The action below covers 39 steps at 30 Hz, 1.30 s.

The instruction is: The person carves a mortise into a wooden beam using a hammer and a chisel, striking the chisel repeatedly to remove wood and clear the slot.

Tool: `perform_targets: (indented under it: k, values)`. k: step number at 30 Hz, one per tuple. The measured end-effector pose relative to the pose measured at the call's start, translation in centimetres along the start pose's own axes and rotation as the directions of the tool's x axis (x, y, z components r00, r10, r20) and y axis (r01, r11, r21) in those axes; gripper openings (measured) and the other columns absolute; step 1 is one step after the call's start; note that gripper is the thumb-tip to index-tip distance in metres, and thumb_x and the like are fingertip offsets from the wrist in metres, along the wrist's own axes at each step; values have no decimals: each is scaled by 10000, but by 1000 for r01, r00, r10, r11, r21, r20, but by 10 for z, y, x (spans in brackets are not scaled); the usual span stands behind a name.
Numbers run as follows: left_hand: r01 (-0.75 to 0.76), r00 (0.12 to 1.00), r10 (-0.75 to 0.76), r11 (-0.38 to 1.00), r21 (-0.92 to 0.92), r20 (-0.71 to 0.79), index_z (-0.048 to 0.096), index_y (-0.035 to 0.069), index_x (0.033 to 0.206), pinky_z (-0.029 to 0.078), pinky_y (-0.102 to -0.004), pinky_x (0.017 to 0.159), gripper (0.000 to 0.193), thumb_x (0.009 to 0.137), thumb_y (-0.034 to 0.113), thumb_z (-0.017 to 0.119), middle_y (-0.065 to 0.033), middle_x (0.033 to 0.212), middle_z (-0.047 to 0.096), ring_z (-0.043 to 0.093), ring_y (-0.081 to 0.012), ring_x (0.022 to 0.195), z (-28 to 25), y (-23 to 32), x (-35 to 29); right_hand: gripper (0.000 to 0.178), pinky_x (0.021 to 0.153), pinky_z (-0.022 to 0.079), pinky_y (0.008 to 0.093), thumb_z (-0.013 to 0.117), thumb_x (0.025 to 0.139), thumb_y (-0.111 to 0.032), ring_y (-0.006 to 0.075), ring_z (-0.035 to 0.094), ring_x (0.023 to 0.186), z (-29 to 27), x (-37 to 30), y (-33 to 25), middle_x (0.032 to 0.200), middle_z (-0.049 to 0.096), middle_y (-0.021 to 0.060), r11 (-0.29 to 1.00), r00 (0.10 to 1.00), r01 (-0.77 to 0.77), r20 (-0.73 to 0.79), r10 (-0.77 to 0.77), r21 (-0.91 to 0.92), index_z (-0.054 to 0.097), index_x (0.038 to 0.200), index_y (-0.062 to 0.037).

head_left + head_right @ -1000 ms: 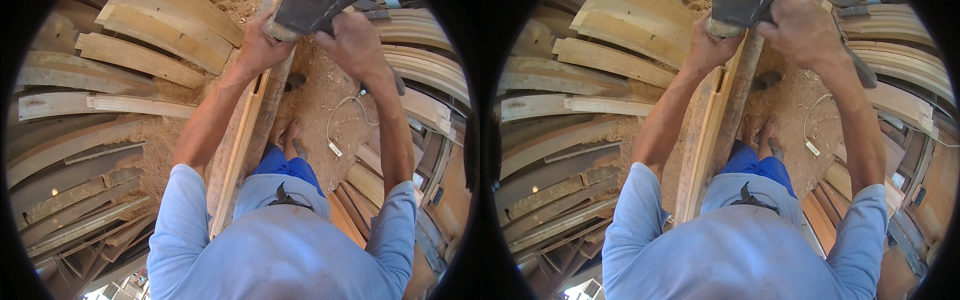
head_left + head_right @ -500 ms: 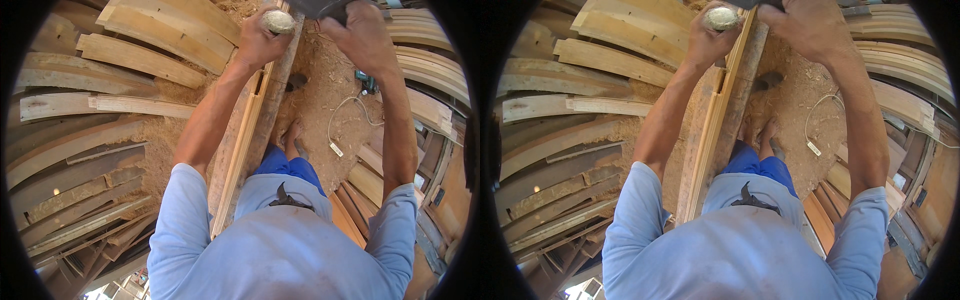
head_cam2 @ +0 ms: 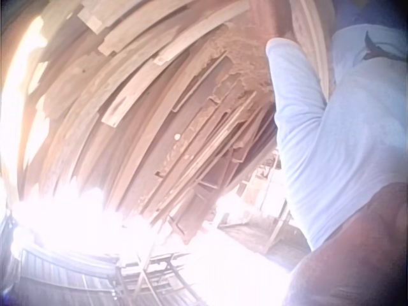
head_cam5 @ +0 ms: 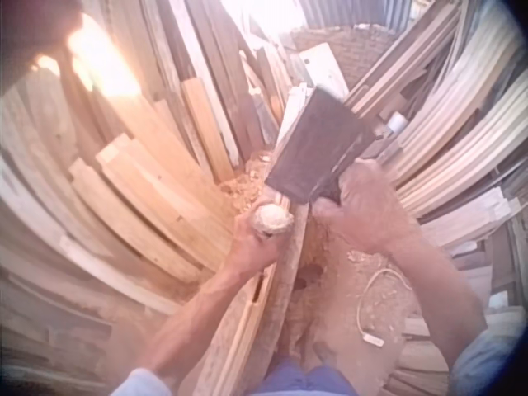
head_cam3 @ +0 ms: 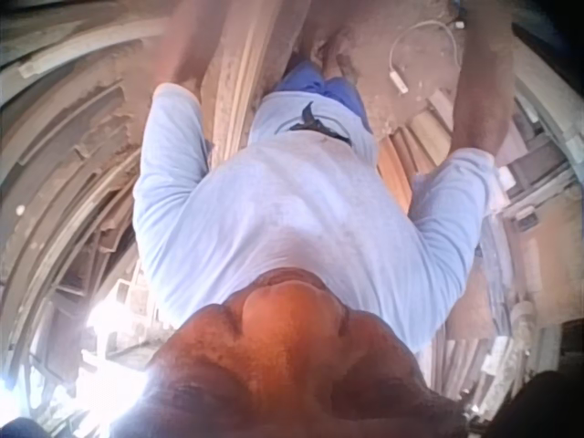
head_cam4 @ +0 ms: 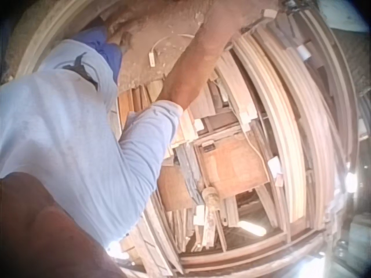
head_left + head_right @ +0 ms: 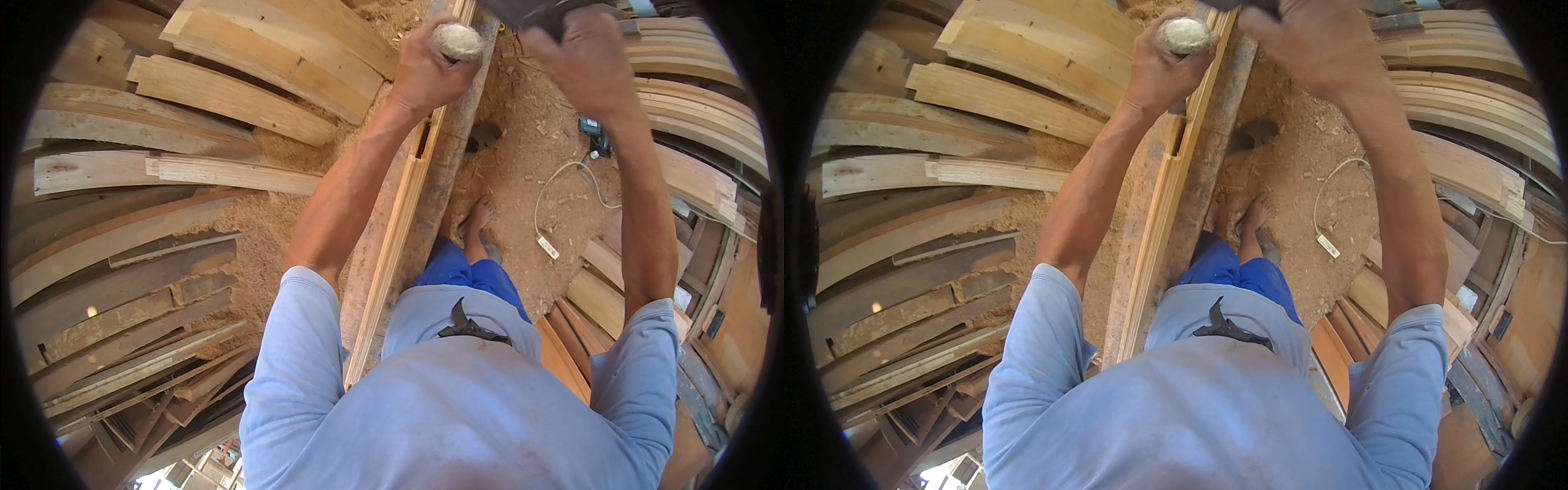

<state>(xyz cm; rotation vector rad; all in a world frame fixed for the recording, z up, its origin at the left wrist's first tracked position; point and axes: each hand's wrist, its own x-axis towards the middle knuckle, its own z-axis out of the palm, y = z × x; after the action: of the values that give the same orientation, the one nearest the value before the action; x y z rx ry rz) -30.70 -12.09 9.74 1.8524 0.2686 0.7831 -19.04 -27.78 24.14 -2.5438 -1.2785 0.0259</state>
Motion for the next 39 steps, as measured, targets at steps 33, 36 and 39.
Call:
perform_targets:
  k: [33,36,39]
  values:
    - [-155,987,148,978,-139,-58,662,31,1051,551,-277,692,270,820,104,782,-91,835,746,716,-114,768,-11,10,-18,195,711,535,402,702,818,-127,311,676,725,15,-17,-15,831,689,197,929,961,265,-147,-233,260,700,967,0]
    - [-100,995,97,991,-88,-37,665,26,1067,552,-274,698,281,813,90,769,-84,848,756,722,-111,778,-12,9,-20,206,712,535,419,707,809,-135,360,681,756,11,-24,-17,843,686,222,926,993,103,-84,-78,362,700,955,9]
    - [-186,982,182,979,-79,-56,655,22,1028,553,-283,689,256,818,97,781,-88,846,757,721,-104,785,-7,16,-16,217,702,532,423,710,816,-149,361,679,746,38,-17,-1,821,690,213,930,922,365,-119,-368,-49,704,970,4]
